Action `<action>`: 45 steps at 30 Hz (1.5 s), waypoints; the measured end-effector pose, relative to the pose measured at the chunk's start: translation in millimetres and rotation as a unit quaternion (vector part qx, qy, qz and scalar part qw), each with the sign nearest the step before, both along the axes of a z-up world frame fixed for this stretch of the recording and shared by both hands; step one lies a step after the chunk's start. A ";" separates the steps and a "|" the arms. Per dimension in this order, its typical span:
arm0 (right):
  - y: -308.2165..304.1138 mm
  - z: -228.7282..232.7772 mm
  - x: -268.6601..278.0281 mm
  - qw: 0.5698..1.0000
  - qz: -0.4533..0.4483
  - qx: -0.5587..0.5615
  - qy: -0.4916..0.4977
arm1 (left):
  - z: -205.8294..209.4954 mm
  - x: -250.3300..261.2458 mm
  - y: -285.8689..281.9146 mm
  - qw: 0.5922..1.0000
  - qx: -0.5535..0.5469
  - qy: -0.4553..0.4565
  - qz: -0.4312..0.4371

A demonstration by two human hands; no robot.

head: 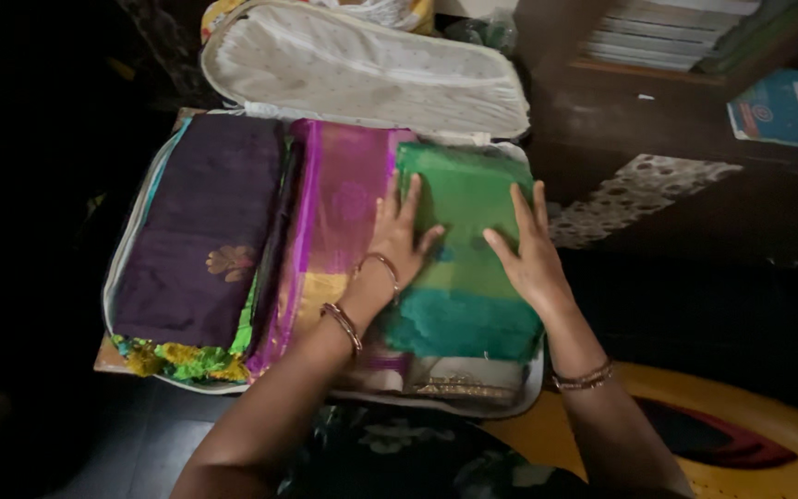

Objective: The person folds several colorful sarees and places them one by one into an open suitcase. They smooth each piece, arrange them neatly, and finally close and fasten the suitcase.

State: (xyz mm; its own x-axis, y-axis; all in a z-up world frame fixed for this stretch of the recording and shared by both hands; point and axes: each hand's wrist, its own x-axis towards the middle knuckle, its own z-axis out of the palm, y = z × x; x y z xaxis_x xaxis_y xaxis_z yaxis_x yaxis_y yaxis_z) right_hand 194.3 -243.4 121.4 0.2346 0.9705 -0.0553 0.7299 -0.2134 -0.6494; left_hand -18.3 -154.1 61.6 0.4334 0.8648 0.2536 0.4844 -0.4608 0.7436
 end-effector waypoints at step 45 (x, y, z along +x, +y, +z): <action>-39.4 35.8 25.4 0.953 -0.052 0.056 0.293 | 20.3 17.2 -37.7 0.796 -0.501 -0.324 -0.102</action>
State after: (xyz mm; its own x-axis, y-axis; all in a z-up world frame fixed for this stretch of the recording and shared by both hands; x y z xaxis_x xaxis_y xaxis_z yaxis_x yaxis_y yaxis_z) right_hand 219.7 -282.8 157.2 0.2906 0.9513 -0.1034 0.2141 -0.1700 -0.9619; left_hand -1.1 -191.8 81.9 0.6496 0.7018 -0.2925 -0.1594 0.5019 0.8501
